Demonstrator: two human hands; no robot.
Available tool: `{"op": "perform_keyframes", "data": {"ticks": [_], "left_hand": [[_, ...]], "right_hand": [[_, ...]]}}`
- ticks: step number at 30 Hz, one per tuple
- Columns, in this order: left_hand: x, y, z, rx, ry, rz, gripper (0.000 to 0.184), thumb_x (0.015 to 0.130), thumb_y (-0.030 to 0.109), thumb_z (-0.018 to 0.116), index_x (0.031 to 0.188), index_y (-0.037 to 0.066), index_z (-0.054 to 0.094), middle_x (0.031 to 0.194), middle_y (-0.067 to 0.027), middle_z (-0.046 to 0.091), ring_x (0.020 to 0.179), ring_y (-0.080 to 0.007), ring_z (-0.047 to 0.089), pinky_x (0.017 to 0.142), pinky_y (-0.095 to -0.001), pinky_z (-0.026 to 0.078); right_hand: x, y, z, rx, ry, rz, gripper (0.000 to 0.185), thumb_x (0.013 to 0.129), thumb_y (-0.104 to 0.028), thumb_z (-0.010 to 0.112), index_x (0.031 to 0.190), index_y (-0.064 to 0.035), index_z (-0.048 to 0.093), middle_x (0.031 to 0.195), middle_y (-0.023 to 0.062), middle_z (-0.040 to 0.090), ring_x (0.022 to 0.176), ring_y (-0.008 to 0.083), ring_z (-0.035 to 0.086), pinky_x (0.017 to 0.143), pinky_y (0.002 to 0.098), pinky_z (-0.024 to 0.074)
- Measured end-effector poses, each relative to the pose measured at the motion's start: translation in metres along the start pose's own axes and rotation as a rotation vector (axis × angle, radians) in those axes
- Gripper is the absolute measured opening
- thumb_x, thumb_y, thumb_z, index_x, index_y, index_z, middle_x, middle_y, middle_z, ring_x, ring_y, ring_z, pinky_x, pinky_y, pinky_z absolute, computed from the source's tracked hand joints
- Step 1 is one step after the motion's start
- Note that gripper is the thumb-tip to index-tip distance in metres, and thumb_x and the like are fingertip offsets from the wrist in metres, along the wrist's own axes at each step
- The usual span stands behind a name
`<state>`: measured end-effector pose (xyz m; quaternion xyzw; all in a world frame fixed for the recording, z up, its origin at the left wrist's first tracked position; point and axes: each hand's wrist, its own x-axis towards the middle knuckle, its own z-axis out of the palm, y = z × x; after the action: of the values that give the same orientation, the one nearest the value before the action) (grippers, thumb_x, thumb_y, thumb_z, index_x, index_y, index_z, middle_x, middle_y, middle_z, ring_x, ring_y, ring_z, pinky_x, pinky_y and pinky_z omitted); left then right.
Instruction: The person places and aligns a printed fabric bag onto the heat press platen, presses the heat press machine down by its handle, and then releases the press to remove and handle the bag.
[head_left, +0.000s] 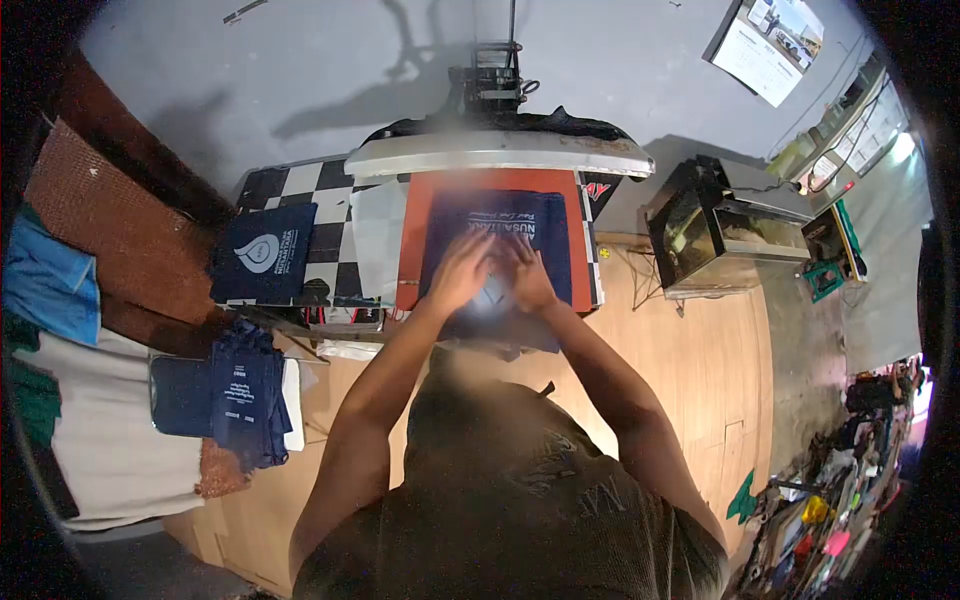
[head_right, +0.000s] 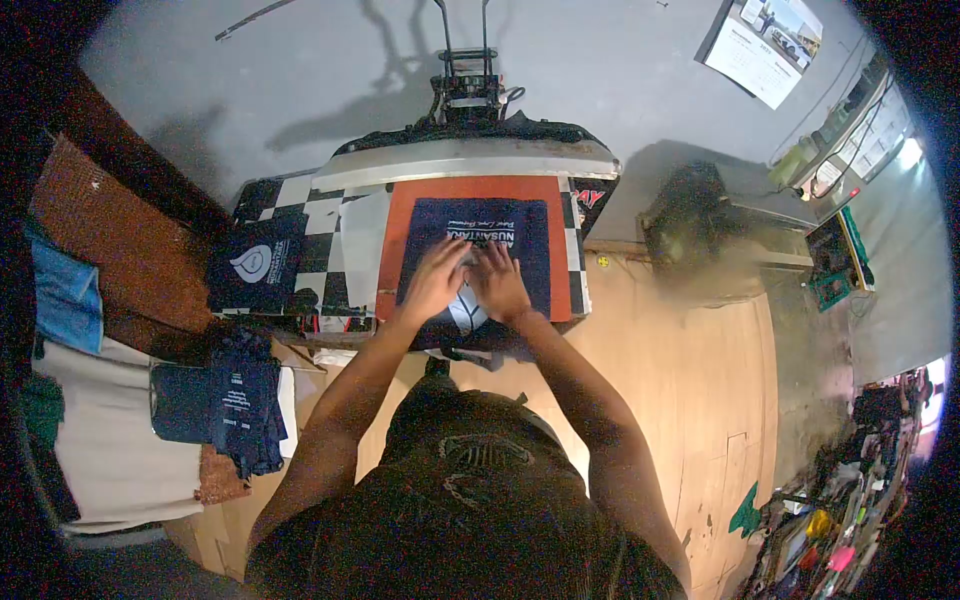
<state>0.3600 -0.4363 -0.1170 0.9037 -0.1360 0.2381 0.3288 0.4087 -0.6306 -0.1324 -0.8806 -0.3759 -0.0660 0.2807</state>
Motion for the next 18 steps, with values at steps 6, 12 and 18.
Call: {"op": "perform_keyframes", "data": {"ticks": [6, 12, 18], "left_hand": [[-0.01, -0.019, 0.017, 0.284, -0.181, -0.081, 0.063, 0.1, 0.041, 0.057, 0.151, 0.007, 0.043, 0.159, -0.0235, 0.035, 0.147, -0.0463, 0.031, 0.117, -0.0614, 0.026], [-0.013, -0.015, 0.019, 0.453, -0.101, -0.186, 0.075, 0.093, 0.054, 0.059, 0.153, 0.011, 0.042, 0.158, -0.024, 0.037, 0.149, -0.0429, 0.029, 0.119, -0.0582, 0.024], [-0.013, -0.01, 0.02, 0.479, -0.079, -0.196, 0.075, 0.093, 0.053, 0.06, 0.152, 0.01, 0.043, 0.158, -0.0239, 0.036, 0.149, -0.0424, 0.029, 0.119, -0.0575, 0.024]], "right_hand": [[-0.025, 0.015, -0.005, -0.191, -0.09, 0.118, 0.072, 0.1, -0.05, 0.049, 0.156, -0.0061, 0.035, 0.164, 0.0216, 0.025, 0.153, 0.0414, 0.021, 0.12, 0.0636, 0.0171], [-0.04, 0.051, -0.012, -0.374, -0.032, 0.227, 0.077, 0.099, -0.054, 0.048, 0.157, -0.0045, 0.033, 0.165, 0.0203, 0.025, 0.153, 0.0419, 0.019, 0.119, 0.0676, 0.0146], [-0.021, 0.023, -0.017, -0.075, 0.011, 0.084, 0.071, 0.098, -0.047, 0.053, 0.157, -0.0127, 0.033, 0.164, 0.0231, 0.023, 0.153, 0.0433, 0.017, 0.119, 0.0647, 0.0187]]}}
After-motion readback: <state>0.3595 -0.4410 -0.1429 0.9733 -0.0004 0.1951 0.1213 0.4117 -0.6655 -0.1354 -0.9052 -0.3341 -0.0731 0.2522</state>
